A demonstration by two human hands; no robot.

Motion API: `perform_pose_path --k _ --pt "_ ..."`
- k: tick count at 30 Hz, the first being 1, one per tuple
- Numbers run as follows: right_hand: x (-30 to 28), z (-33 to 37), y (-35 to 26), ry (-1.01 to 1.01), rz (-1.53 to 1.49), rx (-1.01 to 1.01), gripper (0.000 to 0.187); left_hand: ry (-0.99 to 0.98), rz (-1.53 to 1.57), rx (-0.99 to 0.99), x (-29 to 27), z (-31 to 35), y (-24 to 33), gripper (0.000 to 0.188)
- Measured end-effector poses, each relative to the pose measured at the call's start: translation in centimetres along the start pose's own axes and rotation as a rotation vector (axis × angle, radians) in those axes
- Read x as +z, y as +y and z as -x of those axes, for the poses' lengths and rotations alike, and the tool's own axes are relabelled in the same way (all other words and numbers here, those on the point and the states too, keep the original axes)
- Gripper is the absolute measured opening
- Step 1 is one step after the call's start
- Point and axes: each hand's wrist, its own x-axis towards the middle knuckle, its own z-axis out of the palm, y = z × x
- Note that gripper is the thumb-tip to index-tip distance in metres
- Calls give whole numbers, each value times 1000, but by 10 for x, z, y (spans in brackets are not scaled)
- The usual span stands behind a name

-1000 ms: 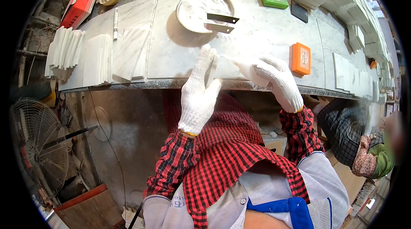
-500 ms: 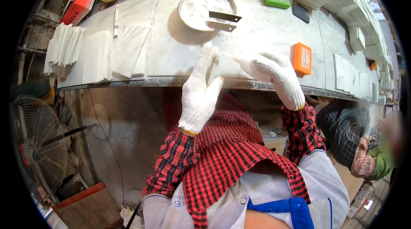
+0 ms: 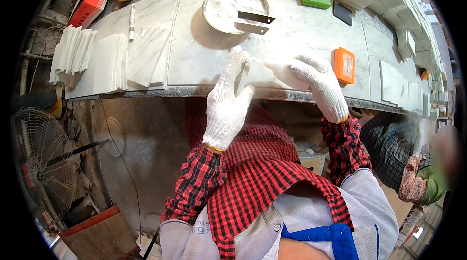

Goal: The person repeatedly smooths the edges of white rectangular plates using a metal scraper and a small orange block. They also apply a white powder from a bowl and a liquid from a small bottle to the plate edges during the process.

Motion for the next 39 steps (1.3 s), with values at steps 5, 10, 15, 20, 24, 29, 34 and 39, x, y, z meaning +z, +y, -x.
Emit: perform_pose_path --k 5,10,15,20,24,29,34,39 --pt "1 0 0 9 5 -13 37 9 44 -9 1 0 -3 80" --pt "-2 -2 -3 -18 55 -15 36 -4 -66 16 -2 -1 -6 79" --pt "3 0 -5 -1 68 -15 35 -2 -57 0 -2 -1 -4 79" --pt "3 -2 -3 2 51 -5 36 -2 -40 -6 -1 -1 -5 79" --pt "1 -5 -1 -4 39 -2 37 -3 -23 -17 -1 -1 -1 79" --pt "2 -4 -1 14 69 -21 38 -7 -17 -26 -2 -1 2 79" --pt "1 2 -2 102 40 -54 38 -8 -50 -10 -2 -1 2 78" --pt "-19 -3 15 161 -87 -30 40 -29 12 -61 -7 -6 9 76"
